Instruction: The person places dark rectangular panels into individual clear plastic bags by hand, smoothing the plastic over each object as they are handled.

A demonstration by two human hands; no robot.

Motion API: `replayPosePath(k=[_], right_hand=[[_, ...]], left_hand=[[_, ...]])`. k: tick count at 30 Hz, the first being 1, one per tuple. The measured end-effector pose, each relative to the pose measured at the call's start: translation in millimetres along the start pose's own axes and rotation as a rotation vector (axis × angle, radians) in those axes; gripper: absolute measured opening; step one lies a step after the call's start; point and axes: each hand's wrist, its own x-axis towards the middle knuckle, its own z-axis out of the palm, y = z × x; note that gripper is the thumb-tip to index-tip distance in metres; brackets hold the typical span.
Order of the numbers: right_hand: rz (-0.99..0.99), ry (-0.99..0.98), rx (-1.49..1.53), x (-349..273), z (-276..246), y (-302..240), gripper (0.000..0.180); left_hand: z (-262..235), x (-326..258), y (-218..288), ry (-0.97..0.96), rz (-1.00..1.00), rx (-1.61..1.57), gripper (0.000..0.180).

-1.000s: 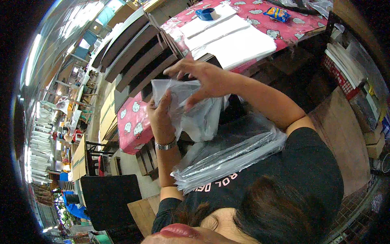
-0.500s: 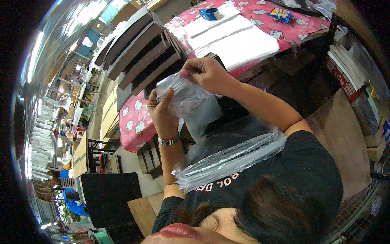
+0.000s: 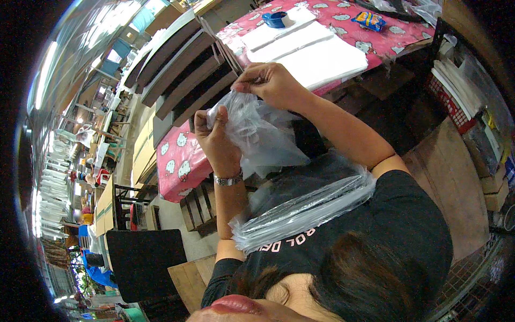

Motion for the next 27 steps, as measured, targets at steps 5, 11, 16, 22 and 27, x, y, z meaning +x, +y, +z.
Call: replayPosePath(k=[5, 11, 16, 22, 27], right_hand=[[0.192, 0.041, 0.169, -3.2, 10.9, -17.8, 0.009], [0.001, 0.196, 0.153, 2.9, 10.9, 9.0, 0.027], [0.502, -0.244, 0.201, -36.1, 22.3, -19.7, 0.034], [0.561, -0.177, 0.306, -13.4, 24.1, -17.1, 0.037], [0.428, -0.174, 0.212, -23.6, 44.0, -15.3, 0.031]], left_hand=[[13.5, -3.9, 10.5, -0.034, -0.277, -0.195, 0.017], [2.0, -9.8, 16.1, -0.185, -0.253, 0.177, 0.014], [-29.6, -16.5, 33.5, -0.201, -0.380, 0.174, 0.016], [-40.4, -35.8, 16.4, -0.271, -0.318, 0.310, 0.024], [-32.7, -64.0, 28.6, -0.683, -0.302, 0.402, 0.026]])
